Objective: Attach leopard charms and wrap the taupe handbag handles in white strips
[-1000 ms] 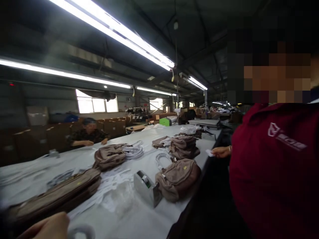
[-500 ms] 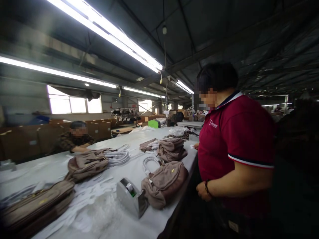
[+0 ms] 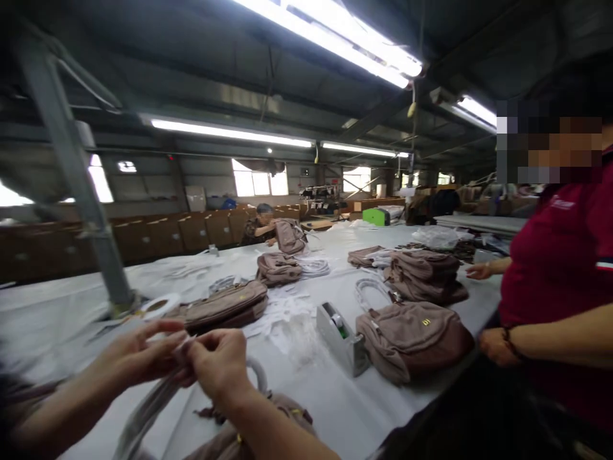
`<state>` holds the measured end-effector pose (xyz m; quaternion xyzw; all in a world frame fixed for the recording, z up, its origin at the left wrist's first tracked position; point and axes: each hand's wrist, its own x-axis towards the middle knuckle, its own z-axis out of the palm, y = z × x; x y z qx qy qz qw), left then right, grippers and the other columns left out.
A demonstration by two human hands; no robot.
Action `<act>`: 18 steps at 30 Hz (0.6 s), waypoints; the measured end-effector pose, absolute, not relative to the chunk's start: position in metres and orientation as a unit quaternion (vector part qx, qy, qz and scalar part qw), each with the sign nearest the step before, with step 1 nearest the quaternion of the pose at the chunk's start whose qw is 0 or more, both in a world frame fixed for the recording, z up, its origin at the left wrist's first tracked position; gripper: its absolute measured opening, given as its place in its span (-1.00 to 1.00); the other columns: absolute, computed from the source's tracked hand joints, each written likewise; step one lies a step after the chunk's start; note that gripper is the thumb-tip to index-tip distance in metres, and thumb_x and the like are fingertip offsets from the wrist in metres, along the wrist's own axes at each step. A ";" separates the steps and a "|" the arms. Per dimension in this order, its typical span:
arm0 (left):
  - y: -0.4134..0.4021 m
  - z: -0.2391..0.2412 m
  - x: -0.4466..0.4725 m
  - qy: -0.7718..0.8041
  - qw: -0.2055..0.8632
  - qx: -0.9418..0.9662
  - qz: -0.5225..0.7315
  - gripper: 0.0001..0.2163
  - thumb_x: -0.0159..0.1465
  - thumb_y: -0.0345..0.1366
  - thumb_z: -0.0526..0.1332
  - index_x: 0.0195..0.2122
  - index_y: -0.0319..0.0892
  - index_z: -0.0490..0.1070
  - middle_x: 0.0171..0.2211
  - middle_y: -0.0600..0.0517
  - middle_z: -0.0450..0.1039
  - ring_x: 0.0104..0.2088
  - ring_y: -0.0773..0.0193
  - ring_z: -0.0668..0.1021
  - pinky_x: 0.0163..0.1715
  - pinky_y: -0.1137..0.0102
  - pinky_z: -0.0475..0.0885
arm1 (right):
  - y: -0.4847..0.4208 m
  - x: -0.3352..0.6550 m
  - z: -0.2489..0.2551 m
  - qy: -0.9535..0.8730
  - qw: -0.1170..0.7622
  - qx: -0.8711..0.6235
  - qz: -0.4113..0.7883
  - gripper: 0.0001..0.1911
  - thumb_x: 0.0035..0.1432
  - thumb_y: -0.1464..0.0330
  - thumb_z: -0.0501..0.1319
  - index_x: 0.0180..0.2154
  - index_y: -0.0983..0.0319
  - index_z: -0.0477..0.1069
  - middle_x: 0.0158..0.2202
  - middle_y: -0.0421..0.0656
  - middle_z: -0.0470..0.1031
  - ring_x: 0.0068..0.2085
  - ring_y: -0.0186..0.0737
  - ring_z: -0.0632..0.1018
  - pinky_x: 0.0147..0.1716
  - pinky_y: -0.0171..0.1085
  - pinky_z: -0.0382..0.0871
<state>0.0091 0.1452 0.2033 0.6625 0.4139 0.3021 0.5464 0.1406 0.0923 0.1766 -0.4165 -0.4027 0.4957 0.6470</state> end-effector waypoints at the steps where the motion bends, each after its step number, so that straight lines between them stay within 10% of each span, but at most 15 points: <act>1: 0.146 0.203 0.006 0.415 0.566 0.651 0.289 -0.55 -0.08 0.02 0.35 -0.33 -0.20 0.30 -0.62 0.12 0.43 -0.59 0.29 0.50 -0.54 0.44 0.38 | 0.090 0.140 0.175 -0.427 0.635 -0.428 0.481 -0.66 -0.07 0.15 0.29 -0.57 0.33 0.44 -0.73 -0.23 0.34 -0.74 -0.41 0.34 -0.77 -0.44 0.22; 8: 0.125 0.172 -0.006 0.385 0.629 0.608 0.295 -0.54 -0.08 0.08 0.33 -0.49 -0.18 0.18 -0.71 0.22 0.23 -0.75 0.56 0.20 -0.71 0.62 -0.06 | 0.071 0.131 0.140 -0.634 0.620 -0.462 0.035 -0.85 0.00 0.33 0.28 -0.31 0.17 0.45 -0.37 -0.16 0.50 -0.29 -0.18 0.49 -0.32 -0.28 0.31; 12: 0.110 0.159 -0.017 0.397 0.641 0.594 0.280 -0.52 -0.09 0.13 0.30 -0.52 -0.14 0.13 -0.75 0.29 -0.01 -0.76 0.57 0.05 -0.71 0.58 -0.14 | 0.075 0.122 0.120 -0.687 0.614 -0.387 -0.042 -0.91 0.09 0.36 0.18 -0.46 0.18 0.34 -0.50 -0.25 0.45 -0.40 -0.31 0.47 -0.41 -0.35 0.20; 18: 0.099 0.154 -0.031 0.473 0.414 0.707 0.325 -0.64 0.07 0.07 0.16 -0.54 -0.15 0.25 -0.62 0.15 0.21 -0.57 0.35 0.33 -0.55 0.46 0.26 | 0.074 0.111 0.101 -0.704 0.606 -0.329 -0.167 -0.81 0.14 0.43 -0.03 -0.52 0.21 0.18 -0.64 -0.31 0.32 -0.57 -0.38 0.32 -0.35 -0.29 0.11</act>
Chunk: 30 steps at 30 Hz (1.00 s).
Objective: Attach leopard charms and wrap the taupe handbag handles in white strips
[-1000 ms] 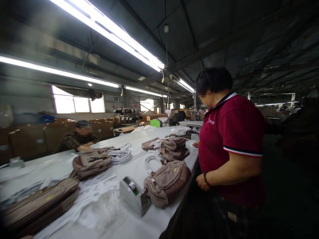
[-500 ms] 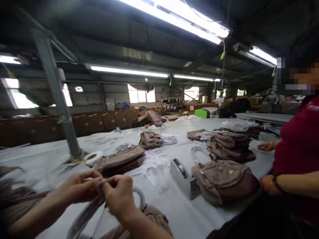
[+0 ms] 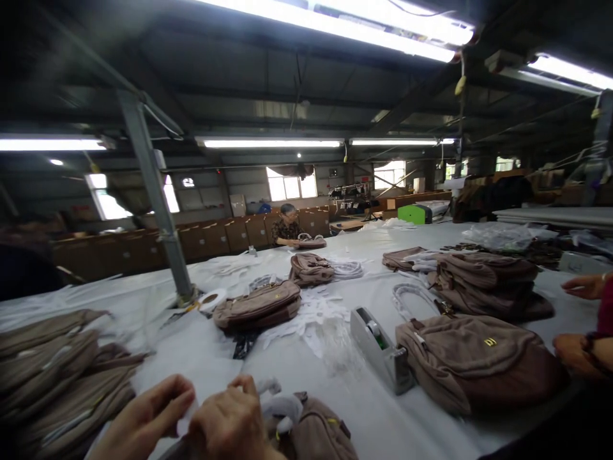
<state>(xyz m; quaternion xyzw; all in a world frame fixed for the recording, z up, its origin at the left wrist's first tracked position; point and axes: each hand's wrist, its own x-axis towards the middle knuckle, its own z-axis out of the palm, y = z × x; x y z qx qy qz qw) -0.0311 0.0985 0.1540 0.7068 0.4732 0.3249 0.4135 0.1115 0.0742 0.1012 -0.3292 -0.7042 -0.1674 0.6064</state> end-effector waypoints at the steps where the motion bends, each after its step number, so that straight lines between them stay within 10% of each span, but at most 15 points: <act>1: 0.097 0.155 -0.032 0.479 0.380 0.720 0.328 -0.66 0.08 0.05 0.14 -0.55 -0.15 0.27 -0.62 0.15 0.22 -0.55 0.33 0.34 -0.51 0.45 0.28 | 0.072 0.112 0.101 -0.709 0.600 -0.331 -0.169 -0.80 0.15 0.44 -0.04 -0.52 0.21 0.18 -0.63 -0.31 0.32 -0.57 -0.39 0.32 -0.31 -0.28 0.11; 12: 0.087 0.177 -0.018 0.402 0.404 0.736 0.364 -0.74 0.17 -0.09 0.14 -0.52 -0.18 0.28 -0.60 0.17 0.18 -0.56 0.40 0.24 -0.58 0.51 0.18 | 0.064 0.137 0.128 -0.798 0.513 -0.317 -0.010 -0.82 0.25 0.37 0.01 -0.37 0.15 0.34 -0.45 -0.31 0.44 -0.28 -0.38 0.48 0.14 -0.14 -0.21; 22: 0.157 0.225 0.009 0.389 0.335 0.647 0.563 -0.83 0.09 -0.21 0.20 -0.51 -0.19 0.29 -0.67 0.20 0.19 -0.66 0.45 0.22 -0.67 0.53 0.09 | 0.101 0.167 0.170 -0.797 0.490 -0.338 0.108 -0.90 0.19 0.37 0.15 -0.29 0.17 0.45 -0.28 -0.19 0.46 -0.23 -0.30 0.47 -0.15 -0.31 0.28; 26: 0.197 0.245 0.018 0.385 0.312 0.627 0.600 -0.85 0.10 -0.23 0.18 -0.45 -0.21 0.31 -0.63 0.18 0.21 -0.65 0.46 0.24 -0.64 0.53 0.12 | 0.126 0.178 0.148 -0.742 0.536 -0.382 0.125 -0.32 0.01 0.44 0.26 0.16 0.15 0.10 0.14 -0.05 0.23 0.10 -0.15 0.31 0.06 -0.19 0.19; 30: 0.235 0.243 0.018 0.406 0.321 0.615 0.595 -0.84 0.12 -0.22 0.18 -0.41 -0.22 0.31 -0.63 0.17 0.23 -0.64 0.45 0.29 -0.62 0.53 0.18 | 0.140 0.191 0.098 -0.648 0.479 -0.536 0.250 -0.07 -0.15 0.36 0.34 0.22 0.21 -0.05 0.04 -0.02 0.35 -0.01 -0.06 0.41 -0.03 -0.10 0.26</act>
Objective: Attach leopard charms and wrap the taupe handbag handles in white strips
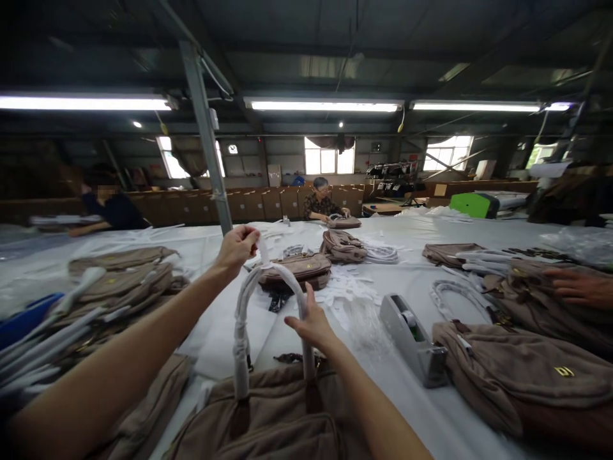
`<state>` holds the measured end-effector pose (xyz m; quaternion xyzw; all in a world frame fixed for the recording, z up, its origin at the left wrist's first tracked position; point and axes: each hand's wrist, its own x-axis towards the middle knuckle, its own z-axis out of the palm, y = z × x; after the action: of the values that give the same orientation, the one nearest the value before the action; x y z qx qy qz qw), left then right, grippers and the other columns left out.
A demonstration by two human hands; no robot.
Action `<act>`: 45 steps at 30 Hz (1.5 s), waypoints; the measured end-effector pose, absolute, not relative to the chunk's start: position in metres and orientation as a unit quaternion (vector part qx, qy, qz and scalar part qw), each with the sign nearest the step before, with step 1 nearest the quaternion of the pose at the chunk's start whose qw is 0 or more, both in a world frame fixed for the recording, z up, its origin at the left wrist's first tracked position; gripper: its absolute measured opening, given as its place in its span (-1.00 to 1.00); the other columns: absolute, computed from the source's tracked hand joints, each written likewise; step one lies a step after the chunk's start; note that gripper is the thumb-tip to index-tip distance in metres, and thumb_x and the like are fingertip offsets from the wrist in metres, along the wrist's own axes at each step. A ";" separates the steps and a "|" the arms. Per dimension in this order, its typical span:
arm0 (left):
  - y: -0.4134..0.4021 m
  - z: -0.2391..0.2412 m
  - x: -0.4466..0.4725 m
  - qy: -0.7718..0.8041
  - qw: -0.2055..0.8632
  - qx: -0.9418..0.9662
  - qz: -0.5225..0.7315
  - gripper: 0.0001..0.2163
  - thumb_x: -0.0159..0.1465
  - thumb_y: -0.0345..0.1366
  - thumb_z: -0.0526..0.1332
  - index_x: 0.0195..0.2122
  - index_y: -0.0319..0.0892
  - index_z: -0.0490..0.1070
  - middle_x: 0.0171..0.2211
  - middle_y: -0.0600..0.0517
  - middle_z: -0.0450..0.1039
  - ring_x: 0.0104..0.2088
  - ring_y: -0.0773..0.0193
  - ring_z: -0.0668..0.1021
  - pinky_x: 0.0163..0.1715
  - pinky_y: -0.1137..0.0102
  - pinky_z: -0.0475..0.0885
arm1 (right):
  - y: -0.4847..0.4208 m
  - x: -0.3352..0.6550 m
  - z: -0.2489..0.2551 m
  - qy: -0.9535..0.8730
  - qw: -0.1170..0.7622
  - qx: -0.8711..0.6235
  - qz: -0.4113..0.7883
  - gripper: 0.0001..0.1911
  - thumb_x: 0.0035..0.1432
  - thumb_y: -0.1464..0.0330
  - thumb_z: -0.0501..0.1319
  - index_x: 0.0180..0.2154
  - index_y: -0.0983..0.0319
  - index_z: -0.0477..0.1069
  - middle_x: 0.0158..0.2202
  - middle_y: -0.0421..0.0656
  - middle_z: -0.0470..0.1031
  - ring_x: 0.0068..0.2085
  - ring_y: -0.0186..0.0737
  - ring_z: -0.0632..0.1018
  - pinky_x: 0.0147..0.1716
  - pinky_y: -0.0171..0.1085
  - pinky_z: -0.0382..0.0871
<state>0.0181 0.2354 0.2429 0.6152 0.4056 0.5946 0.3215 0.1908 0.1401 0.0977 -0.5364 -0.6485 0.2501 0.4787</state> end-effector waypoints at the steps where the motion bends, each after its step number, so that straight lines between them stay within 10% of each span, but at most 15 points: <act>1: 0.243 0.237 0.017 0.416 0.327 0.612 0.587 -0.83 0.12 -0.21 0.18 -0.41 -0.23 0.31 -0.61 0.15 0.25 -0.63 0.44 0.32 -0.61 0.52 0.20 | 0.142 0.193 0.084 -0.636 0.458 -0.551 0.287 -0.17 -0.16 0.34 0.34 0.17 0.21 0.09 -0.08 -0.09 0.44 -0.09 -0.08 0.46 -0.09 -0.14 0.30; 6: 0.254 0.182 0.006 0.491 0.379 0.578 0.531 -0.63 0.16 -0.01 0.15 -0.19 -0.23 0.26 -0.36 -0.01 0.39 -0.47 0.35 0.46 -0.47 0.45 0.34 | 0.153 0.196 0.030 -0.588 0.428 -0.583 0.361 -0.80 -0.04 0.25 0.23 -0.45 0.28 0.40 -0.60 -0.22 0.46 -0.49 -0.23 0.50 -0.46 -0.33 0.32; 12: 0.217 0.101 -0.038 0.620 0.439 0.500 0.415 -0.35 0.14 0.22 -0.03 0.02 -0.27 0.14 -0.12 -0.24 0.33 -0.19 0.14 0.47 -0.33 0.31 0.40 | 0.174 0.193 -0.009 -0.479 0.480 -0.640 0.362 -0.74 0.12 0.17 0.04 -0.41 0.24 0.26 -0.69 -0.29 0.35 -0.66 -0.28 0.47 -0.66 -0.38 0.26; 18: 0.194 0.044 -0.054 0.678 0.483 0.461 0.307 -0.53 0.26 0.00 0.03 0.07 -0.23 0.13 -0.13 -0.12 0.35 -0.32 0.27 0.50 -0.40 0.35 0.45 | 0.178 0.187 -0.027 -0.442 0.522 -0.642 0.347 -0.70 0.05 0.10 0.11 -0.47 0.21 0.24 -0.74 -0.32 0.31 -0.72 -0.32 0.39 -0.70 -0.37 0.24; 35: 0.174 -0.006 -0.050 0.630 0.348 0.680 0.141 -0.65 0.25 -0.13 0.13 -0.62 -0.23 0.27 -0.62 0.17 0.26 -0.54 0.38 0.38 -0.45 0.42 0.31 | 0.175 0.190 -0.037 -0.392 0.578 -0.631 0.340 -0.57 0.02 -0.03 0.11 -0.46 0.22 0.24 -0.71 -0.30 0.32 -0.72 -0.35 0.37 -0.72 -0.38 0.25; 45: 0.160 0.014 -0.062 0.600 0.358 0.684 0.211 -0.75 0.08 -0.12 0.16 -0.55 -0.21 0.44 -0.59 0.07 0.42 -0.44 0.21 0.46 -0.41 0.41 0.28 | 0.177 0.194 -0.041 -0.380 0.576 -0.640 0.338 -0.60 0.03 0.00 0.13 -0.44 0.23 0.25 -0.68 -0.29 0.34 -0.70 -0.33 0.41 -0.70 -0.38 0.28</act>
<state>-0.0621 0.1600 0.0139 0.6836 0.6002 0.2107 0.3578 0.1941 0.1769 -0.0413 -0.6397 -0.3797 0.3381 0.5764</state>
